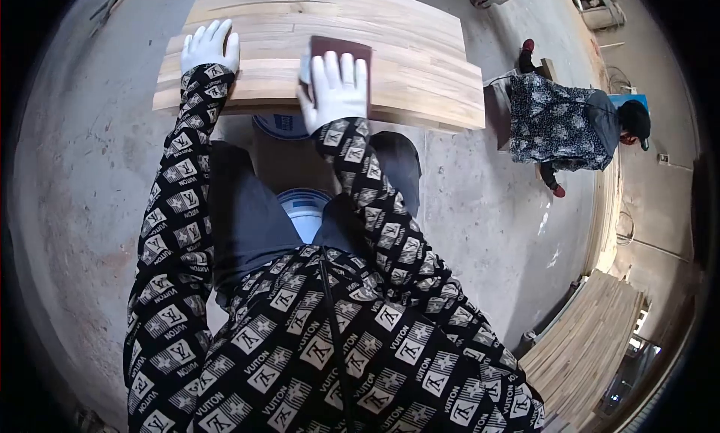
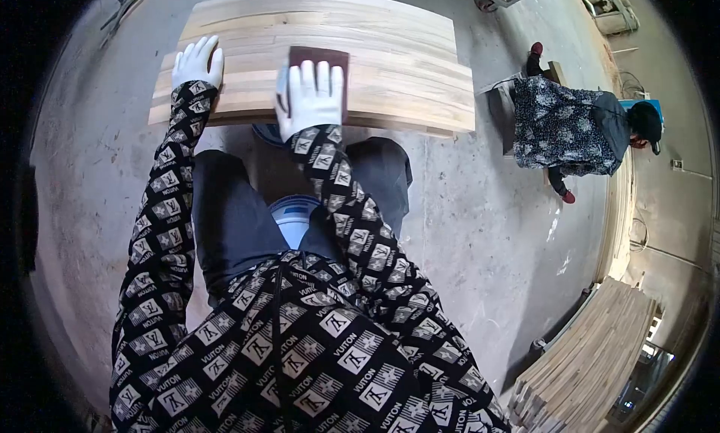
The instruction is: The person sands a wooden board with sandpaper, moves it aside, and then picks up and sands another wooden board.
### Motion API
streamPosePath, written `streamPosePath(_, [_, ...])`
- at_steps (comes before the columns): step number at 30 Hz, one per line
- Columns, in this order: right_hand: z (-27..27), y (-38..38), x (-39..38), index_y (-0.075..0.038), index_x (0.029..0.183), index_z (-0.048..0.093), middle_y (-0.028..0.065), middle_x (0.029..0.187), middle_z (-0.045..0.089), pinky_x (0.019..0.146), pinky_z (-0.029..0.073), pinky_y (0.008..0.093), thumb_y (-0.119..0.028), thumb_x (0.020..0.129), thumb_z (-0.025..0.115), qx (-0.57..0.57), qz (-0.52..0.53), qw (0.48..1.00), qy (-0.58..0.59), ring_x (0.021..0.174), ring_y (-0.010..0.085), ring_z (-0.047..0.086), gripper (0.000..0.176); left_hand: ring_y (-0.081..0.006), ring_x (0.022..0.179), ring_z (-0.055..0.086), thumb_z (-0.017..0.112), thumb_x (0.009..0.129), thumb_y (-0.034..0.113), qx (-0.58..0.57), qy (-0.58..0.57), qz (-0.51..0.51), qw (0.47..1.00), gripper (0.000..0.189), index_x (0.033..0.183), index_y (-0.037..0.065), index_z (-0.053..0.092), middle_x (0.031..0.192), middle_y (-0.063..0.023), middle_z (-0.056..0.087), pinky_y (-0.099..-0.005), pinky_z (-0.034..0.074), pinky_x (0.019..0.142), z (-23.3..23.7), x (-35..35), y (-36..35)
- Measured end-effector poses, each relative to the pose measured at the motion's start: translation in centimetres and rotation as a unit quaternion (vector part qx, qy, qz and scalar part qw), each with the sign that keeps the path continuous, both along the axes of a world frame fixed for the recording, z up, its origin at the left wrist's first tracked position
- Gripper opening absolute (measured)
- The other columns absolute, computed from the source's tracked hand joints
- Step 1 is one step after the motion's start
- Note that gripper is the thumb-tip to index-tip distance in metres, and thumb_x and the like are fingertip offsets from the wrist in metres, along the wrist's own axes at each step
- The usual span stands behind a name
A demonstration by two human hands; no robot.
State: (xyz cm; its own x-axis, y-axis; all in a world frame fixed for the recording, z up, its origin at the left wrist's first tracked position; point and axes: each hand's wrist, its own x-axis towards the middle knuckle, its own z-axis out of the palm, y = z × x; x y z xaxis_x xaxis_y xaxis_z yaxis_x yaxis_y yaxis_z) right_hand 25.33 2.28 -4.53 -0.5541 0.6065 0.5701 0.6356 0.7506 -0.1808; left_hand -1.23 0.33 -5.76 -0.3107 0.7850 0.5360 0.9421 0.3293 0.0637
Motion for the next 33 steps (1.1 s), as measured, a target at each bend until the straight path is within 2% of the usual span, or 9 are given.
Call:
streamPosePath(4, [0.0,0.8,1.7,-0.005,0.132,0.055,0.0199,0.137,0.052,0.115,0.027,0.0545,-0.030,0.090,0.063,-0.005,0.052,0.998,-0.020,0.129,0.0416,0.044,0.050,-0.0291,0.131,0.048,0.051,0.097,0.038,-0.014,-0.017,-0.002,1.000,0.041,0.133,0.019,0.059,0.138,-0.0086,0.057,-0.0446,0.031,0.114,0.2,0.2,-0.2])
streamPosePath(8, [1.7,5.8,10.9,-0.005,0.126,0.056,0.0174,0.129,0.053,0.109,0.029,0.0544,-0.030,0.088,0.062,-0.067,-0.079,0.989,-0.102,0.120,0.0389,0.046,0.046,-0.0268,0.116,0.057,0.057,0.093,0.033,0.073,0.021,-0.030,0.997,0.035,0.121,0.014,0.066,0.121,-0.0094,0.066,-0.0460,0.037,0.108,-0.2,0.1,0.1])
streamPosePath(10, [-1.9,9.9,17.6,-0.005,0.125,0.057,0.0179,0.124,0.058,0.105,0.033,0.0535,-0.028,0.087,0.064,0.107,-0.110,0.987,-0.056,0.116,0.0389,0.049,0.045,-0.0267,0.117,0.056,0.056,0.093,0.034,0.065,0.015,-0.020,0.998,0.035,0.121,0.015,0.066,0.122,-0.0086,0.066,-0.0464,0.037,0.109,0.0,0.3,0.0])
streamPosePath(12, [-1.4,11.6,21.8,-0.006,0.125,0.058,0.0186,0.126,0.058,0.104,0.034,0.0536,-0.030,0.090,0.061,0.024,-0.191,0.978,-0.084,0.115,0.0392,0.051,0.042,-0.0266,0.119,0.056,0.055,0.094,0.035,0.061,0.003,-0.021,0.998,0.036,0.122,0.016,0.065,0.124,-0.0071,0.065,-0.0466,0.036,0.109,-0.2,0.1,0.1])
streamPosePath(16, [-1.4,11.0,19.3,-0.006,0.124,0.059,0.0176,0.122,0.058,0.099,0.037,0.0505,-0.037,0.090,0.060,0.032,-0.326,0.934,-0.140,0.110,0.0368,0.052,0.046,-0.0264,0.120,0.056,0.055,0.095,0.034,0.062,0.016,-0.012,0.998,0.035,0.123,0.016,0.064,0.125,-0.0084,0.064,-0.0447,0.038,0.108,-0.1,0.3,0.0])
streamPosePath(20, [-0.1,5.0,6.8,-0.003,0.125,0.057,0.0193,0.125,0.057,0.103,0.034,0.0555,-0.031,0.091,0.061,0.042,-0.124,0.991,-0.037,0.115,0.0420,0.050,0.044,-0.0255,0.123,0.054,0.054,0.095,0.035,0.041,0.019,-0.002,0.999,0.037,0.126,0.016,0.063,0.129,-0.0088,0.063,-0.0438,0.035,0.110,-0.4,0.0,0.2])
streamPosePath(22, [-0.9,2.1,1.5,-0.002,0.128,0.055,0.0210,0.132,0.054,0.114,0.024,0.0586,-0.035,0.088,0.064,0.018,-0.028,0.999,-0.014,0.128,0.0434,0.043,0.053,-0.0260,0.121,0.055,0.054,0.095,0.035,0.049,0.024,-0.010,0.998,0.036,0.123,0.016,0.065,0.126,-0.0079,0.064,-0.0451,0.036,0.110,-0.3,0.1,0.1])
streamPosePath(26, [-0.3,1.5,0.3,-0.003,0.128,0.056,0.0201,0.132,0.055,0.114,0.027,0.0546,-0.034,0.088,0.063,0.022,0.063,0.998,0.006,0.127,0.0412,0.046,0.051,-0.0263,0.118,0.056,0.054,0.094,0.034,0.060,0.011,-0.028,0.998,0.035,0.121,0.015,0.066,0.123,-0.0076,0.065,-0.0462,0.036,0.109,0.0,0.1,0.1])
streamPosePath(33, [-1.0,12.0,17.3,-0.007,0.122,0.059,0.0176,0.124,0.057,0.100,0.036,0.0516,-0.034,0.089,0.062,0.045,-0.118,0.989,-0.076,0.113,0.0372,0.050,0.042,-0.0261,0.119,0.055,0.053,0.095,0.034,0.051,-0.001,-0.026,0.998,0.038,0.126,0.013,0.063,0.128,-0.0085,0.063,-0.0438,0.037,0.108,0.4,0.5,-0.3])
